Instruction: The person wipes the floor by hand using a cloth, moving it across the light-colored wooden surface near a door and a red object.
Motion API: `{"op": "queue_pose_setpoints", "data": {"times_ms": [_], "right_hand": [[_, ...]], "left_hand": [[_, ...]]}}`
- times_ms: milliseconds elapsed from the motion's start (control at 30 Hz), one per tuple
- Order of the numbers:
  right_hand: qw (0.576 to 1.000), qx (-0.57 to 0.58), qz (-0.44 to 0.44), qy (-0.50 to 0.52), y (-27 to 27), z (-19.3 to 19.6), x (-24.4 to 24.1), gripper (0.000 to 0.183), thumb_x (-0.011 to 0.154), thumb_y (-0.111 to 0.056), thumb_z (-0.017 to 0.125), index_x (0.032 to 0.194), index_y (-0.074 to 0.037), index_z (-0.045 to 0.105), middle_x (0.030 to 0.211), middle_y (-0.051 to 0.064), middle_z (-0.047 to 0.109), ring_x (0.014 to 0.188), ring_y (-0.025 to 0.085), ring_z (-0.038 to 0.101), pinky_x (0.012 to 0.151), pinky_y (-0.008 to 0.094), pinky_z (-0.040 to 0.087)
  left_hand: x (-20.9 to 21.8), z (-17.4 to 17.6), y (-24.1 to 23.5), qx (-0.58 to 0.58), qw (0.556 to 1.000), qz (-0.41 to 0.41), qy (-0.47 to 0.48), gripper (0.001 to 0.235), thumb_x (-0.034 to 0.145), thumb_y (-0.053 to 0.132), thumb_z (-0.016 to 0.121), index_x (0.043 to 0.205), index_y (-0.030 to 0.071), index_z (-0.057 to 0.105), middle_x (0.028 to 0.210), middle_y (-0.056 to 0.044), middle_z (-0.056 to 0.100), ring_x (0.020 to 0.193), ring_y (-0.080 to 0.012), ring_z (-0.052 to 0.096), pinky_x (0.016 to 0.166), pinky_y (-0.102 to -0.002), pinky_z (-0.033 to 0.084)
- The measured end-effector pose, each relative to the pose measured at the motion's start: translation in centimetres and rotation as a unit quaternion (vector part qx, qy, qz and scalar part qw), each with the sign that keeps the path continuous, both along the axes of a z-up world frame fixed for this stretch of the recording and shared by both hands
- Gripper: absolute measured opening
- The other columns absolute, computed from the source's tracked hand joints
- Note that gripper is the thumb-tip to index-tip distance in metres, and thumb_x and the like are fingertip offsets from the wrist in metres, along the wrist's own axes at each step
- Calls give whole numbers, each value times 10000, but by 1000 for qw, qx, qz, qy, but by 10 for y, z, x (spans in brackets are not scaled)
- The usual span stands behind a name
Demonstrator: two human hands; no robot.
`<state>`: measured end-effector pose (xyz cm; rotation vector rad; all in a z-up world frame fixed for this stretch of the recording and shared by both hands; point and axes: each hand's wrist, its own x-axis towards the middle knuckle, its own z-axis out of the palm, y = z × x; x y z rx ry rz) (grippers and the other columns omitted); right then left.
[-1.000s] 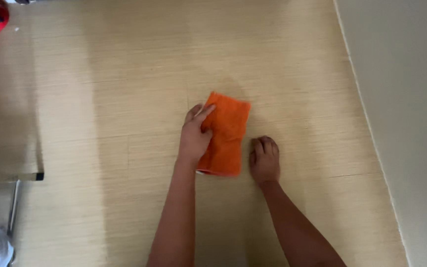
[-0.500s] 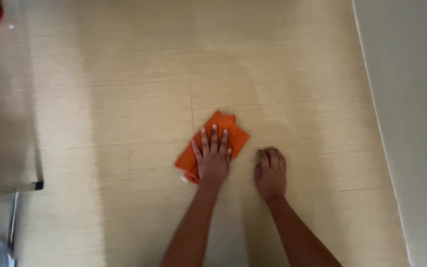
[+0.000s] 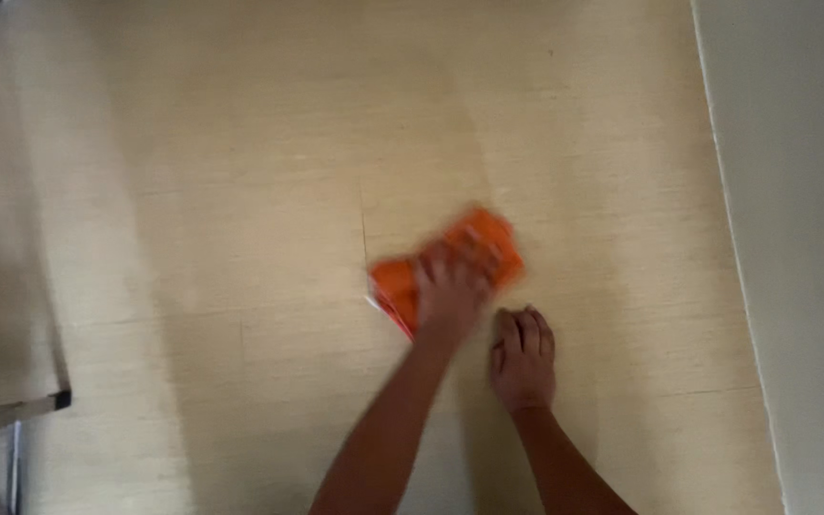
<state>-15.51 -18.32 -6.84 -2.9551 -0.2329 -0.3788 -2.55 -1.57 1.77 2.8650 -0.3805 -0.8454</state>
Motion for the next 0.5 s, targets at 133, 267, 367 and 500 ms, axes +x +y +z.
{"op": "queue_pose_setpoints", "data": {"times_ms": [133, 267, 367, 500], "right_hand": [[1000, -22, -12, -10, -7, -19, -3, 435, 906, -197, 589, 1330, -102, 576, 1361, 128, 515, 1429, 388, 491, 1227, 545, 421], [1000, -18, -6, -21, 3, 7, 2, 392, 947, -154, 555, 1335, -103, 558, 1345, 106, 522, 1436, 352, 513, 1213, 521, 445], [999, -30, -5, -22, 1, 4, 1, 389, 955, -159, 554, 1339, -100, 569, 1346, 114, 528, 1430, 350, 523, 1209, 509, 457], [999, -24, -5, -33, 4, -1, -2, 397, 961, -151, 544, 1353, -96, 574, 1359, 115, 539, 1434, 347, 525, 1214, 503, 449]], "left_hand": [[-52, -14, -10, -100, 988, -101, -64, 642, 1072, 381, 440, 1654, 358, 170, 1733, -70, 100, 1542, -513, 115, 1147, -747, 210], [-22, -37, 35, -9, 986, -46, -163, 408, 1078, 370, 528, 1461, 256, 610, 1523, -57, 540, 1443, -401, 464, 1040, -596, 477], [-7, 72, 89, -45, 941, 335, -22, 642, 1108, 543, 389, 1619, 155, 424, 1723, -176, 265, 1611, -535, 23, 1181, -658, 395], [-41, -50, 116, 38, 911, 387, -137, 575, 1145, 488, 247, 1705, 399, 149, 1804, -52, 17, 1644, -395, -19, 1293, -646, 113]]}}
